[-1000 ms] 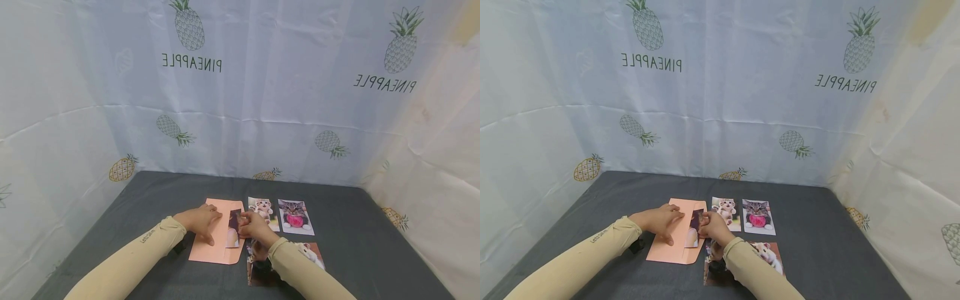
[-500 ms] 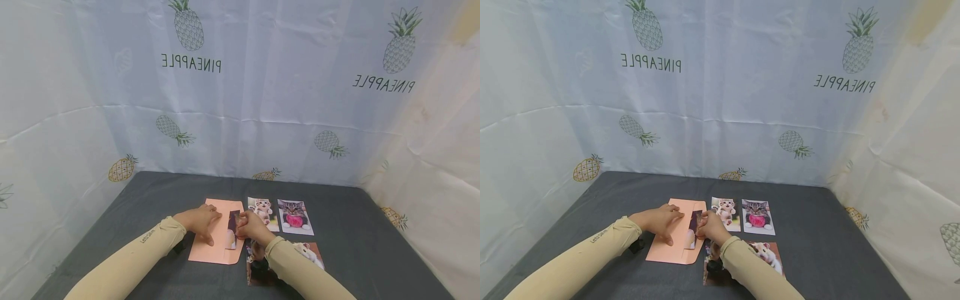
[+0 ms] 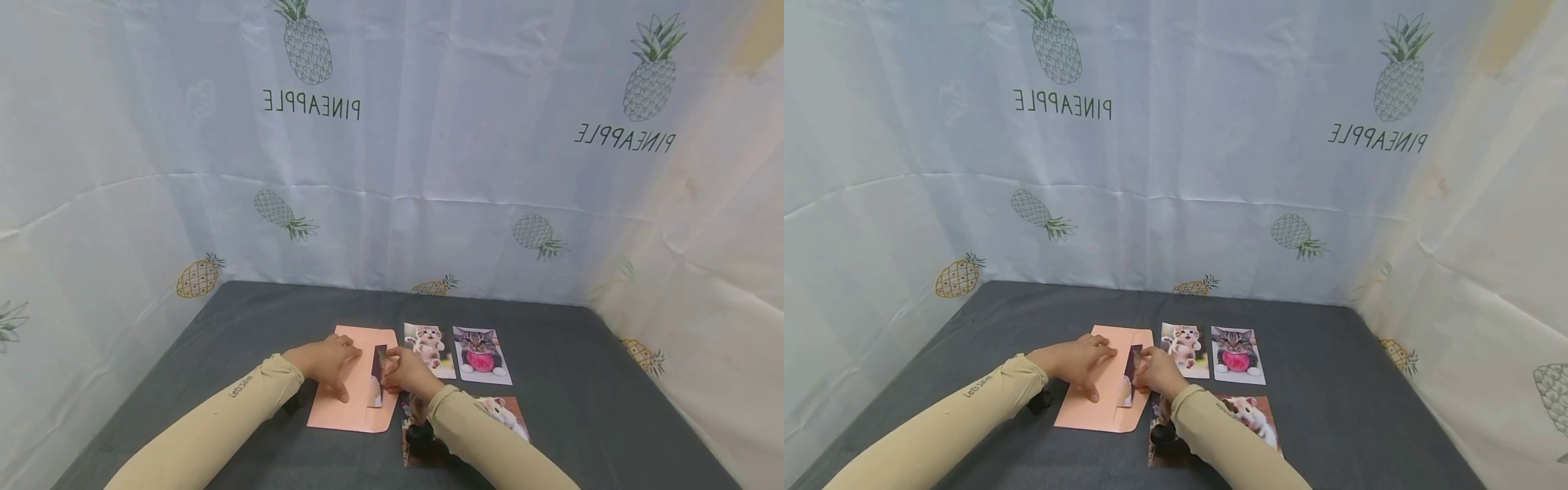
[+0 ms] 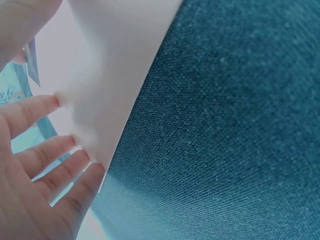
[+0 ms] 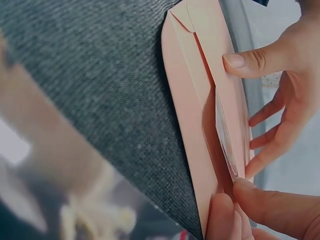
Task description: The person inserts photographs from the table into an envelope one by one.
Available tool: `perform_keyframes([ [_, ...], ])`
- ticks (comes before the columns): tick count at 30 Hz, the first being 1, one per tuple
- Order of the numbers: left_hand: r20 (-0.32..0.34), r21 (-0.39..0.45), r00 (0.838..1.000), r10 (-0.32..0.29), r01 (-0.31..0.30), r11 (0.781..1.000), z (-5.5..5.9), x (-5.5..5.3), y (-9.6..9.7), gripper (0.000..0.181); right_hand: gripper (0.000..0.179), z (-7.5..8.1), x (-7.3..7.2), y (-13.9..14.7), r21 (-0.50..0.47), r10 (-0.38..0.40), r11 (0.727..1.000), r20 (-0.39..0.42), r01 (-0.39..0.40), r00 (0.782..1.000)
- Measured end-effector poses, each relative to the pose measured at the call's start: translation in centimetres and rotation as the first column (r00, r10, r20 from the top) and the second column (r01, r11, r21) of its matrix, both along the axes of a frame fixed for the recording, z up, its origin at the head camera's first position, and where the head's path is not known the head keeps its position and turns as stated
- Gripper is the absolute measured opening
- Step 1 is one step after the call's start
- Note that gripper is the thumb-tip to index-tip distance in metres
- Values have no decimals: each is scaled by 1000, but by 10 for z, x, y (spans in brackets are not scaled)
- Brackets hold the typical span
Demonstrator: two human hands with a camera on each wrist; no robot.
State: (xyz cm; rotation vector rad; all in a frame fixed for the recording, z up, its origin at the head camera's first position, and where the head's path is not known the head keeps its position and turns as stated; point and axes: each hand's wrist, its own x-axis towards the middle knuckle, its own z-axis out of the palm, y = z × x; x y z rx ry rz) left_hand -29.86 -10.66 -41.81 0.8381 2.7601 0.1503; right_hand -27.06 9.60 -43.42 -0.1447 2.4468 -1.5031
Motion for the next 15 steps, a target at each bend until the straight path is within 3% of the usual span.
perform_keyframes([
  [8,-7,-1,1000,-2,2,1000,-2,-1,0,90,57,3,-2,-7,104,-29,994,0,29,1000],
  [15,-5,1,1000,-7,7,1000,-1,-1,-1,91,53,2,-6,-12,259,-36,965,-47,47,998],
])
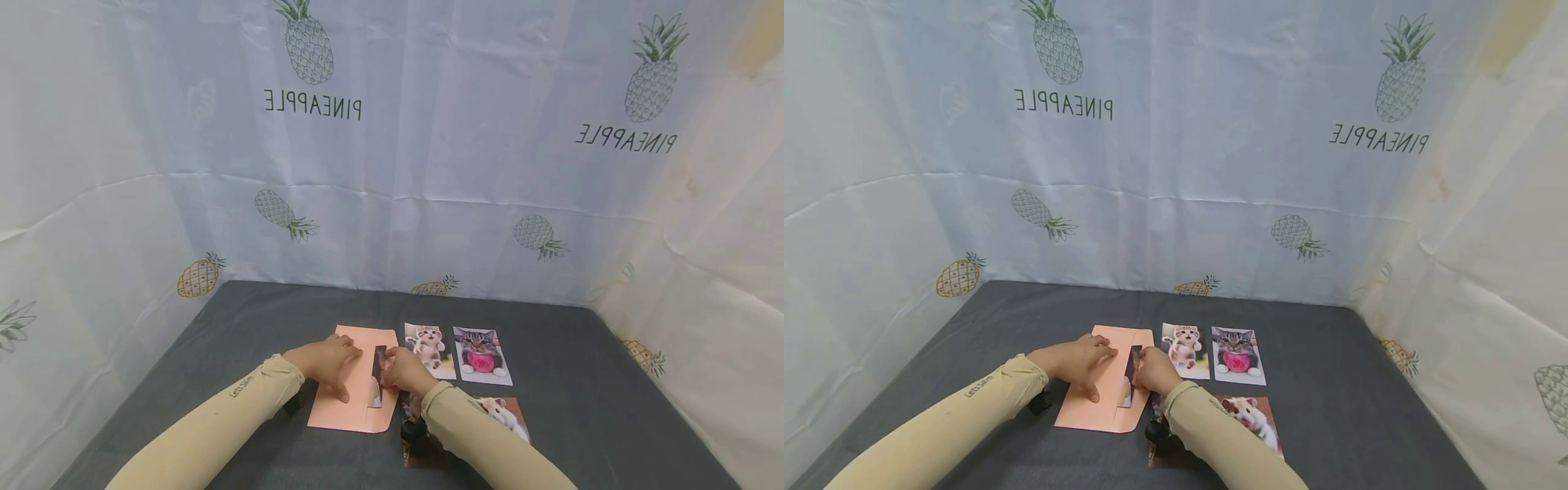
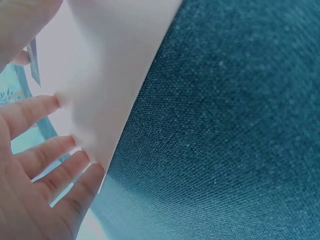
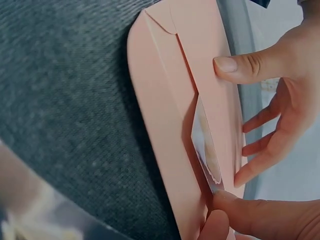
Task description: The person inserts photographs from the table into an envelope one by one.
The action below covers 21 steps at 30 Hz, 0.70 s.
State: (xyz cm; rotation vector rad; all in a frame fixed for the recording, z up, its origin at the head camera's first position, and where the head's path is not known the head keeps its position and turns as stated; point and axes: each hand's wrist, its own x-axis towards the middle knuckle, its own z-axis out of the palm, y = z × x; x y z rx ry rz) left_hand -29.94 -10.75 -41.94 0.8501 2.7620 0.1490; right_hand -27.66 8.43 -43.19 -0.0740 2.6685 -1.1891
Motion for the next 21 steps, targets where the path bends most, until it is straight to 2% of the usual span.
perform_keyframes([
  [4,12,9,1000,6,-6,1000,1,1,0,91,54,0,-1,-2,8,13,1000,-4,-12,1000],
  [10,15,11,1000,9,-9,1000,3,3,0,90,58,1,1,-5,-59,31,998,28,-30,999],
  [21,6,3,1000,5,-5,1000,3,4,0,89,58,2,0,-8,-81,6,997,53,-2,999],
])
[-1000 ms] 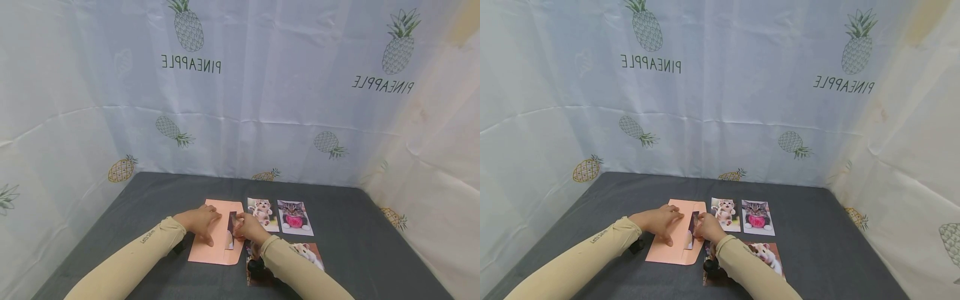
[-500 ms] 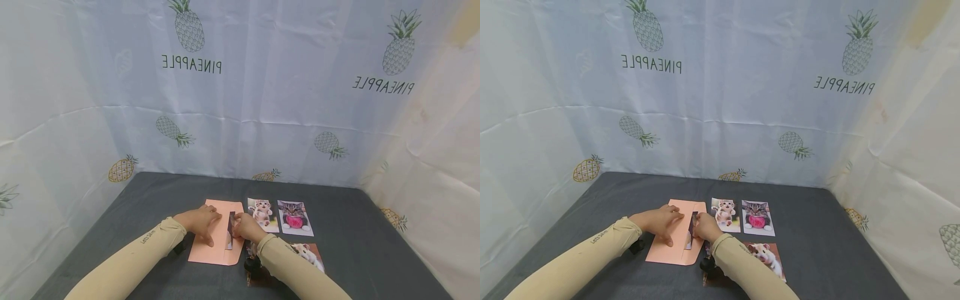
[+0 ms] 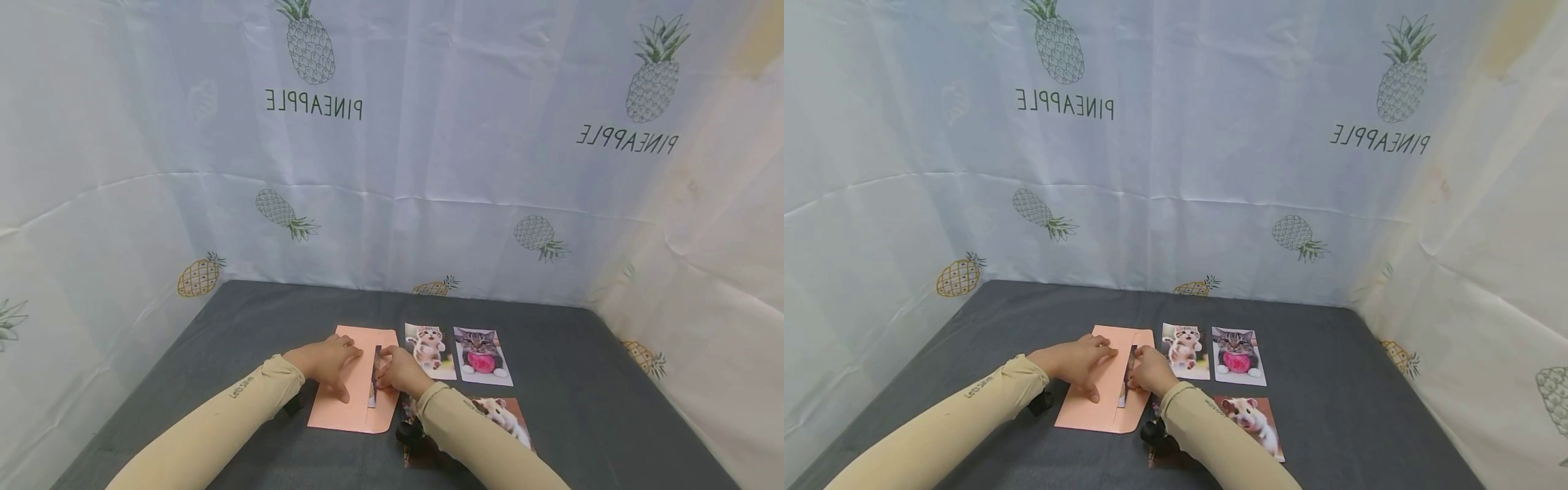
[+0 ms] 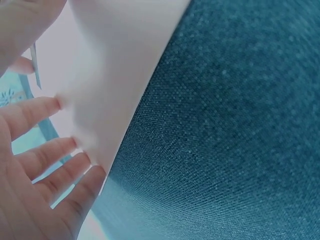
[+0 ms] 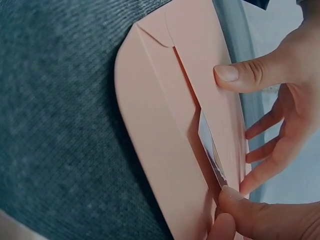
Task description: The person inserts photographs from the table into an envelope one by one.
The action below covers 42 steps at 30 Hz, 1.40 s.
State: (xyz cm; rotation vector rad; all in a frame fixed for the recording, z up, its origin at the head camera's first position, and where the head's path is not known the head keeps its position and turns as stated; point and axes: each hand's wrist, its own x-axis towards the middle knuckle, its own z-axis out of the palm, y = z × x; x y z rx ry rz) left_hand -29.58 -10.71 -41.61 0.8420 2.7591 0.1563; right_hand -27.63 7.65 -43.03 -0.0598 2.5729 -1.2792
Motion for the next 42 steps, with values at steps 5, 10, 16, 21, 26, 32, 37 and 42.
perform_keyframes([
  [5,-6,-2,1000,-11,11,1000,-1,-1,0,90,59,0,0,0,11,6,1000,-14,-6,1000],
  [10,-10,-1,1000,-19,19,1000,-1,-2,-1,90,59,0,1,0,30,12,999,-40,-10,999],
  [16,-19,-14,1000,-14,14,1000,-3,-3,-1,90,59,1,0,-2,48,12,999,-49,-10,999],
  [21,-13,-17,1000,-6,6,1000,-4,-4,0,89,55,-1,-2,-3,88,19,996,-63,-13,998],
  [26,-4,-17,1000,-2,2,1000,-3,-3,0,90,54,-2,-2,-4,96,16,995,-68,-9,998],
  [32,-3,-7,1000,-6,6,1000,-3,-3,-1,90,55,-4,-4,-4,115,6,993,-60,1,998],
  [37,-17,-1,1000,-18,18,1000,-4,-4,-2,91,55,-4,-4,-4,122,4,993,-55,3,999],
  [42,-24,-4,1000,-20,20,1000,-5,-4,-2,91,57,-3,-2,-4,123,7,992,-66,1,998],
])
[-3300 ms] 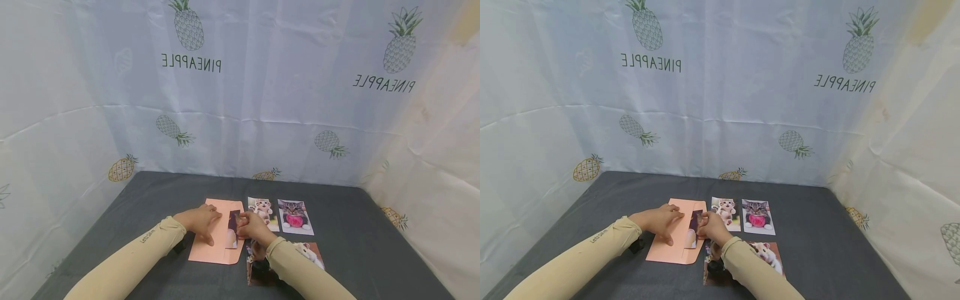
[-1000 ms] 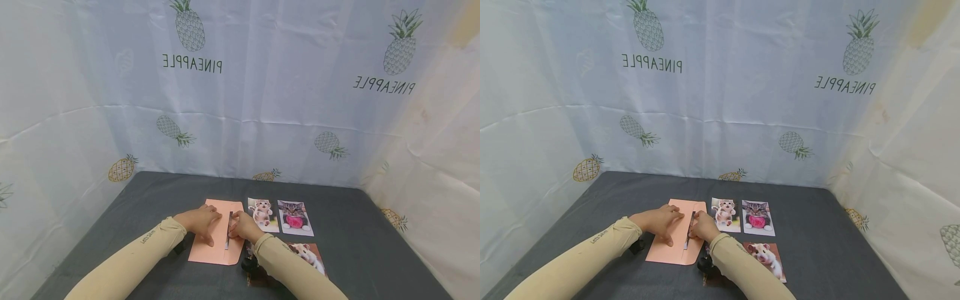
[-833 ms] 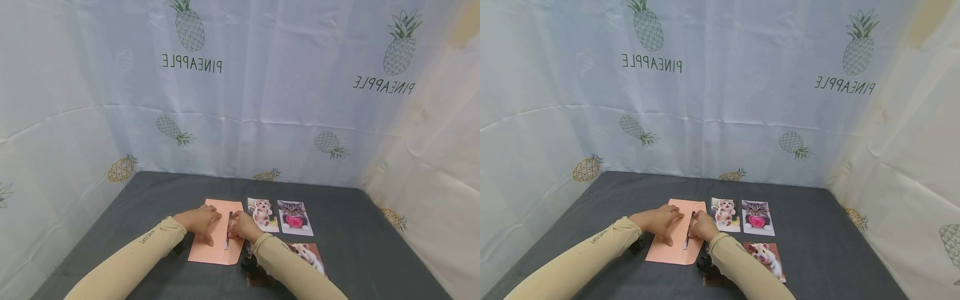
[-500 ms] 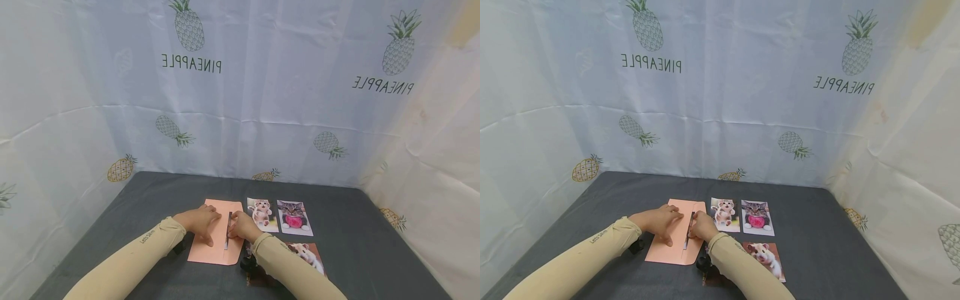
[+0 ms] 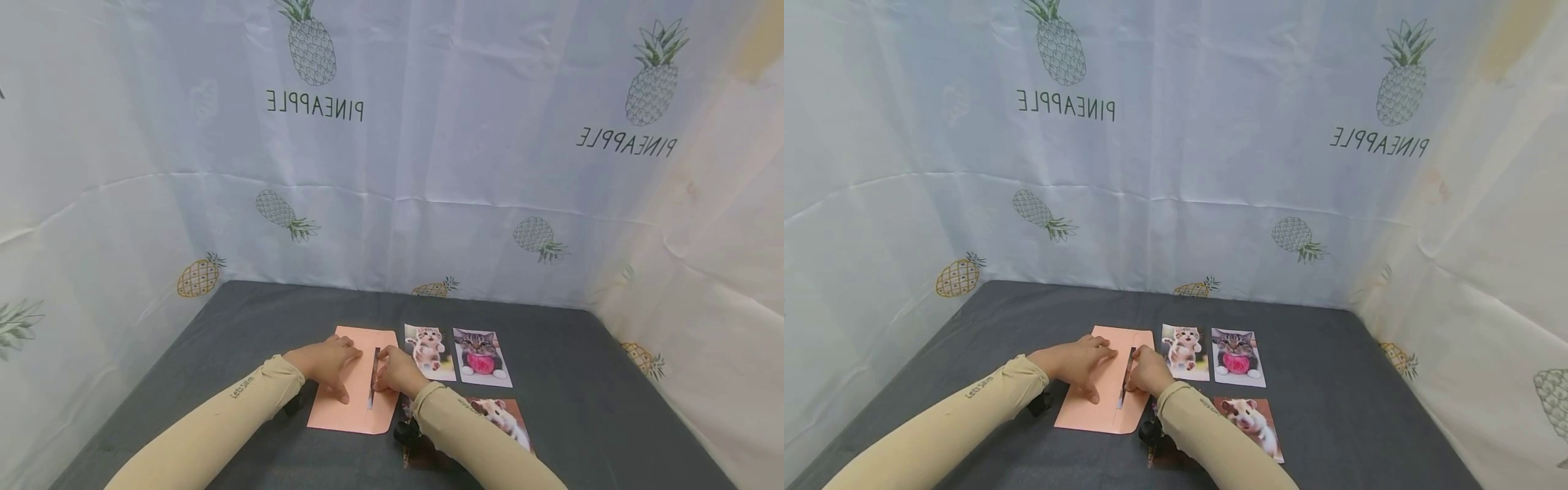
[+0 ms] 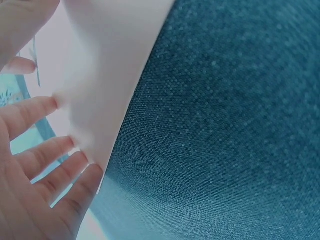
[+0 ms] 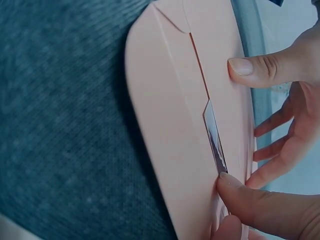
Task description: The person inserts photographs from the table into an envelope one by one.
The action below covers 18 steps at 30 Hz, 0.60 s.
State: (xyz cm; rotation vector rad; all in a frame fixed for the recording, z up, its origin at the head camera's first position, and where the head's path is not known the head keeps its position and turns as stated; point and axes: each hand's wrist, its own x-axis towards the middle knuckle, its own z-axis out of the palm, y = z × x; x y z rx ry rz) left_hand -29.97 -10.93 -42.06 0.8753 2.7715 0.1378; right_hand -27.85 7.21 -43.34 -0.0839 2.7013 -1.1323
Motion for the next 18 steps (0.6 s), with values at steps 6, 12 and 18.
perform_keyframes([
  [6,10,-8,1000,12,-12,1000,0,0,1,92,57,-1,0,0,-6,1,1000,8,-1,1000],
  [12,5,-17,1000,15,-15,1000,-1,0,0,92,58,-1,0,0,-5,8,1000,2,-8,1000],
  [18,12,-11,1000,16,-16,1000,-2,0,1,92,54,0,-1,4,-55,29,998,6,-29,1000],
])
